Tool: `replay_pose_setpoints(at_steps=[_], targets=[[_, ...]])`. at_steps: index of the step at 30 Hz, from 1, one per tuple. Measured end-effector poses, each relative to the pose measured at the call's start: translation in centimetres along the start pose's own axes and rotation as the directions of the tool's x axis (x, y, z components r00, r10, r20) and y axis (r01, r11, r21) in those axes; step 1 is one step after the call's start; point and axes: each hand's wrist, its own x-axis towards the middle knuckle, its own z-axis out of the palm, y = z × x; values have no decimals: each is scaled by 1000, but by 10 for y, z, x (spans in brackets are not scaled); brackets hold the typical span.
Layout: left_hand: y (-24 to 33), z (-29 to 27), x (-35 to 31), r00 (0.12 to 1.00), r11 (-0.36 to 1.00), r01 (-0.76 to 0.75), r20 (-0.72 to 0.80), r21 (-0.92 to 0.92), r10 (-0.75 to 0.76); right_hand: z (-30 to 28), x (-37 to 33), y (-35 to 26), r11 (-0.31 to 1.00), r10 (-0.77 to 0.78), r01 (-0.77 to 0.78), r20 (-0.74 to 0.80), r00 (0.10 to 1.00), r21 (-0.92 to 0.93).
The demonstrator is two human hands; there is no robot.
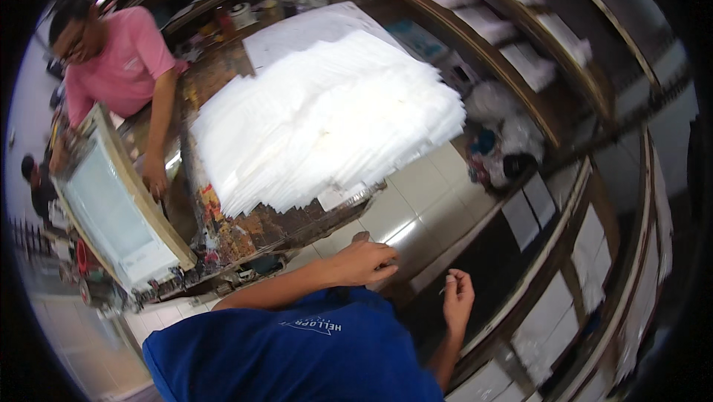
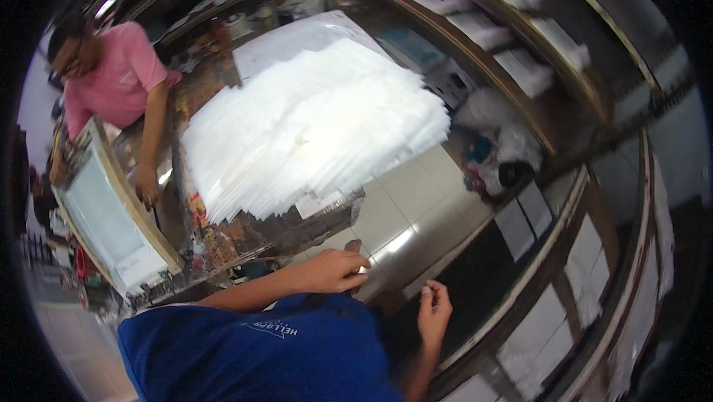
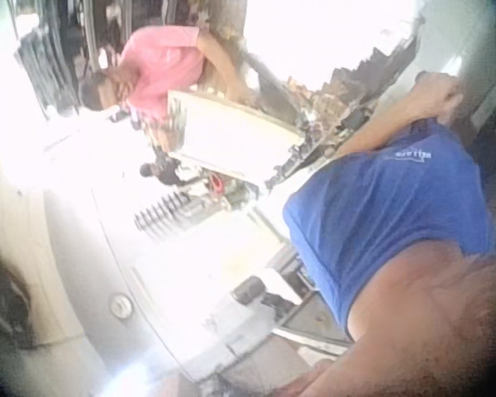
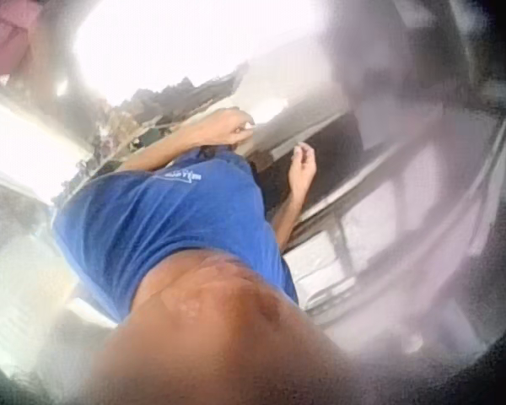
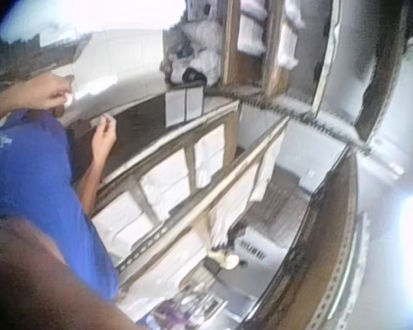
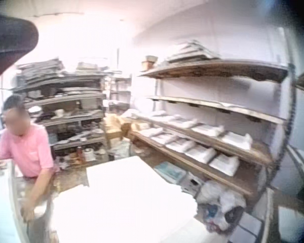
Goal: The person repeatedly picks up white sheets of paper from a table and places them onto a nearby metal shelving unit. The person stacks the papers one by one on the shelves while another person works at a separate table in the background.
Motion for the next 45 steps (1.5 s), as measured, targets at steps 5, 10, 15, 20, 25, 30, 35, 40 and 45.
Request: replay_pose_setpoints(at_steps=[5, 10, 15, 20, 25, 30, 35, 40, 45], targets=[[-11, -23, -5, 966, 991, 118, -225, -59, -129, 26, 45, -21, 993, 26, 7, 267, 963, -120], [-11, -61, 20, 905, 982, 181, -382, -51, -186, 34, 86, -10, 976, 28, 59, 387, 922, -211], [-15, -99, 36, 836, 982, 185, -520, -29, -173, 41, 129, -15, 954, 1, 133, 450, 893, -267], [-12, -145, 41, 738, 961, 275, -638, -12, -219, 45, 161, -19, 916, -1, 181, 449, 894, -359], [-53, -215, 47, 518, 862, 466, -852, 201, -82, 50, 180, -11, 877, 51, 171, 442, 896, -448], [-141, -289, 88, 396, 798, 598, -894, 78, -209, 60, 188, -16, 890, 65, 172, 491, 869, -423], [-222, -336, 168, 348, 528, 848, -799, 45, -491, 54, 192, -11, 866, 136, 111, 444, 885, -487], [-256, -351, 196, 329, 375, 925, -635, 67, -699, 34, 190, -17, 843, 212, 15, 358, 909, -537], [-280, -355, 198, 365, 364, 919, -664, 148, -653, 29, 186, -10, 895, 214, -42, 345, 914, -444]])
